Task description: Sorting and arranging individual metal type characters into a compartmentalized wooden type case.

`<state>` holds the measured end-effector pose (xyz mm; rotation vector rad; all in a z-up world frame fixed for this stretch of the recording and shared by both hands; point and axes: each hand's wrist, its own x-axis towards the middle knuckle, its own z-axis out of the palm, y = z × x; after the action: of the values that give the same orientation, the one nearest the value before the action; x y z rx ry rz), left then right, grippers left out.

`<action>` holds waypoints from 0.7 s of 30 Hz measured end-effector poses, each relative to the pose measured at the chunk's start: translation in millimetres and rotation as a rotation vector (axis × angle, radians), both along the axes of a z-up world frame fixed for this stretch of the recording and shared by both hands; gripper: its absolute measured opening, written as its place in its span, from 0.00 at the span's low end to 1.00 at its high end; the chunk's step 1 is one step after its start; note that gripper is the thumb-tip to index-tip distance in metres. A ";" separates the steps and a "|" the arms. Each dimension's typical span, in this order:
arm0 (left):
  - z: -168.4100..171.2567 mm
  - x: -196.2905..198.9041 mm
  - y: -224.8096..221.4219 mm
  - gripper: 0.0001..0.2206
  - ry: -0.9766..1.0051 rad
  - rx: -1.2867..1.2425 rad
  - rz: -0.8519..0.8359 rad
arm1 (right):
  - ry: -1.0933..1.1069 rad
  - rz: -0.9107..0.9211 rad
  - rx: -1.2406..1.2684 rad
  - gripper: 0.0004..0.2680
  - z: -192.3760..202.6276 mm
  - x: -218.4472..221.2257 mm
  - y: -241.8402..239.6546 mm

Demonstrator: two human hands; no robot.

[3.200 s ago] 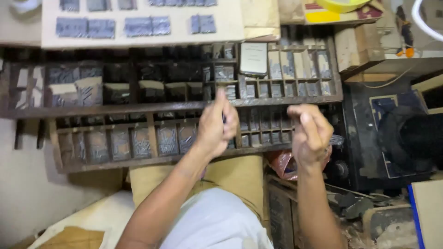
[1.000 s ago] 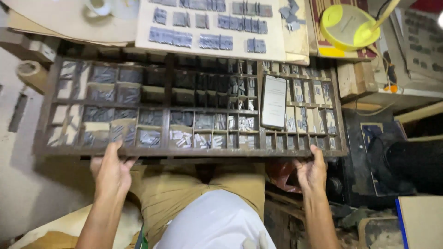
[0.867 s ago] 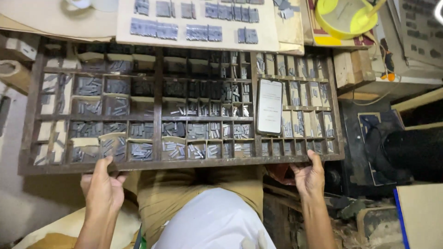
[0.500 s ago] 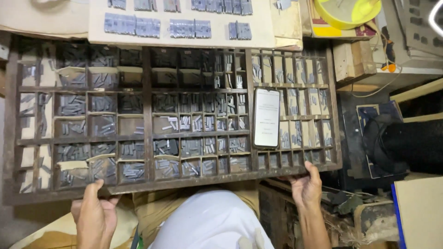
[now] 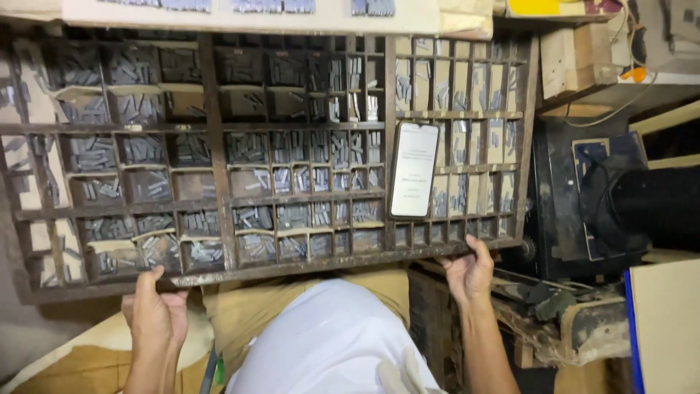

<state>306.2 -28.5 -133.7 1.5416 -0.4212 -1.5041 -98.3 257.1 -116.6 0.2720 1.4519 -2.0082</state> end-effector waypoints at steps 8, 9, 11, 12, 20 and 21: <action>65.2 -10.1 8.5 0.24 -0.325 0.261 -0.448 | 0.138 0.364 0.629 0.25 38.9 19.8 22.6; 79.1 -7.7 11.1 0.33 -0.463 0.316 -0.653 | 0.161 0.415 0.751 0.20 53.3 28.4 17.4; 29.9 19.5 9.4 0.25 -0.374 0.226 -0.772 | 0.330 0.441 0.739 0.16 38.0 22.8 23.3; 6.6 37.7 8.0 0.18 -0.283 0.139 -0.903 | 0.495 0.450 0.727 0.12 28.9 21.6 22.6; 112.8 50.6 -38.1 0.07 -0.884 -0.620 -0.886 | 1.088 0.864 0.532 0.06 110.2 74.5 -104.2; 114.9 59.1 -49.1 0.08 -1.007 -0.751 -0.787 | 1.216 0.912 0.538 0.06 116.4 79.2 -113.9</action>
<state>365.3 -77.6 -18.8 1.4233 -2.0871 -0.7288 -19.0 143.3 -0.3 -1.3716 2.1767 -0.8971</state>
